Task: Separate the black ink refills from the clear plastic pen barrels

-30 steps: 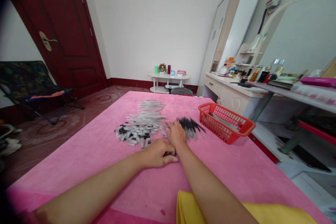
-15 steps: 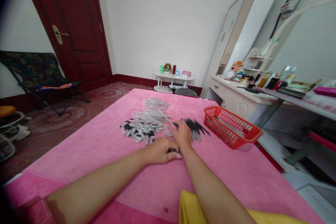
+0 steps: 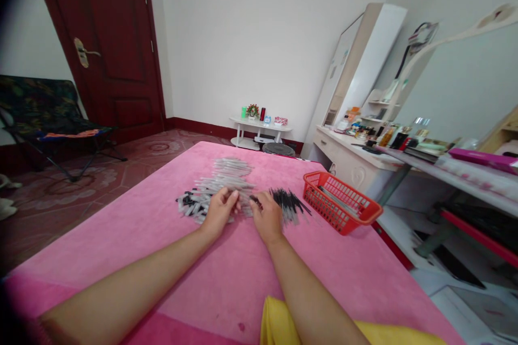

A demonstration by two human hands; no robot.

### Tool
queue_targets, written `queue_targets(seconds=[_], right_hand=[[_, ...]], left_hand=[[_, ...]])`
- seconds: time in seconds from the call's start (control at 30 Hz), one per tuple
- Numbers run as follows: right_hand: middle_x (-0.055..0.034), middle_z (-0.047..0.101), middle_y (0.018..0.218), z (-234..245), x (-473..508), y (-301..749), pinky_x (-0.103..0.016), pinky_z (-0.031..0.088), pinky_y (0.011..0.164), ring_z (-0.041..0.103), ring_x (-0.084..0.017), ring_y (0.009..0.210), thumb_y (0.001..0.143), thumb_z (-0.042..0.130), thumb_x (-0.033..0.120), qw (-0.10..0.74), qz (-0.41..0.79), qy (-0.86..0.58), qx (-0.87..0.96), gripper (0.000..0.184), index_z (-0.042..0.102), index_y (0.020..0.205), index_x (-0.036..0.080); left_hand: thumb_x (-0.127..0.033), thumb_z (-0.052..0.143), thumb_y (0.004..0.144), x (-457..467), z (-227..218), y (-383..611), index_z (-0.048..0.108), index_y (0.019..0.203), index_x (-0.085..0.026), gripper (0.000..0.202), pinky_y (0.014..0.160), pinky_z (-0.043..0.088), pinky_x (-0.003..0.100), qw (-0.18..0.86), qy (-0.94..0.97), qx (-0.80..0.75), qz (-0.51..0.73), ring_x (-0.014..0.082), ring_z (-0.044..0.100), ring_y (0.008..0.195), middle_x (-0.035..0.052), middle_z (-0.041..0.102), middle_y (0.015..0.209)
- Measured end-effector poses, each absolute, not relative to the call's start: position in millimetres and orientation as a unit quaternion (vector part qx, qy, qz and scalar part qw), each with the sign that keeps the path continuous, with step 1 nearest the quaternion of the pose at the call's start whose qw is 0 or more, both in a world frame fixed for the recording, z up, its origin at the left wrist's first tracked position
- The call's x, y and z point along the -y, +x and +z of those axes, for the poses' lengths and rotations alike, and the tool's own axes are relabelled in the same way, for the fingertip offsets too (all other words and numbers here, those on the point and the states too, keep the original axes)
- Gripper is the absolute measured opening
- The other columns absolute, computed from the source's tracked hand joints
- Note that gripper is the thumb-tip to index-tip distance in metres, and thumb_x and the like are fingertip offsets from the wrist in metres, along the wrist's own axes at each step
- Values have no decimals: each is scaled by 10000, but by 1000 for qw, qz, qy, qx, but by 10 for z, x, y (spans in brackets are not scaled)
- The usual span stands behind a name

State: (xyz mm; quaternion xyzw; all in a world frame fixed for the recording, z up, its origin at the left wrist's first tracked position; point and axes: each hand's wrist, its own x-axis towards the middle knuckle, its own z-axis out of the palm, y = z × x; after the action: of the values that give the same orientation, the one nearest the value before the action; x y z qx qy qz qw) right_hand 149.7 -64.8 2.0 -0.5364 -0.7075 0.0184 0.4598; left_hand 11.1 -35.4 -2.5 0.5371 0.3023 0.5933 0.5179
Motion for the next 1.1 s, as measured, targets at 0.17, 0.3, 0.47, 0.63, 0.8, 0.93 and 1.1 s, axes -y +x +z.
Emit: queue_targets(seconds=[0.17,0.3,0.47,0.63,0.8,0.93,1.1], right_hand=[[-46,628,919,25,606,1695,-257,408,739,557,-158,808,871,439,316,447,-53,-610,652,248,618,982,184],[-43,633,901,-28,529,1995,-267,374,692,555,-175,836,826,492,312,336,-118,-714,603,215,656,905,199],[-68,643,852,-27,513,2125,-314,350,721,553,-215,853,782,560,429,200,-153,-756,604,257,690,806,208],[-94,648,908,43,564,1990,-343,342,773,552,-229,896,761,590,491,153,-180,-750,618,326,690,832,189],[-116,657,931,28,559,1908,-353,341,801,561,-240,925,752,627,447,117,-194,-753,617,301,686,839,165],[-138,665,925,-12,529,1905,-369,345,793,590,-254,887,770,612,403,108,-201,-762,606,284,683,860,142],[-149,679,899,-7,530,1912,-359,347,776,616,-249,858,801,542,275,98,-190,-766,606,210,681,836,121]], left_hand=[[-438,612,762,298,-40,81,543,743,-146,301,475,421,214,522,495,-310,622,101,526,463,-1,593,576],[-431,622,752,269,-60,74,558,777,-147,292,465,425,221,529,483,-309,626,105,529,463,-1,604,595],[-417,641,734,302,-30,78,550,777,-146,289,479,450,237,534,483,-307,622,116,548,481,4,607,613],[-419,670,704,342,17,70,561,810,-138,319,468,426,221,523,476,-312,634,111,543,475,-3,599,590],[-437,664,712,270,49,31,561,764,-142,317,454,394,203,514,494,-305,631,96,520,462,-17,576,550],[-455,675,701,148,102,-65,554,699,-135,342,447,373,191,513,489,-298,640,74,504,457,-14,579,571],[-450,723,649,51,109,-189,563,779,-129,381,482,435,202,577,438,-273,633,77,555,500,-6,611,691]])
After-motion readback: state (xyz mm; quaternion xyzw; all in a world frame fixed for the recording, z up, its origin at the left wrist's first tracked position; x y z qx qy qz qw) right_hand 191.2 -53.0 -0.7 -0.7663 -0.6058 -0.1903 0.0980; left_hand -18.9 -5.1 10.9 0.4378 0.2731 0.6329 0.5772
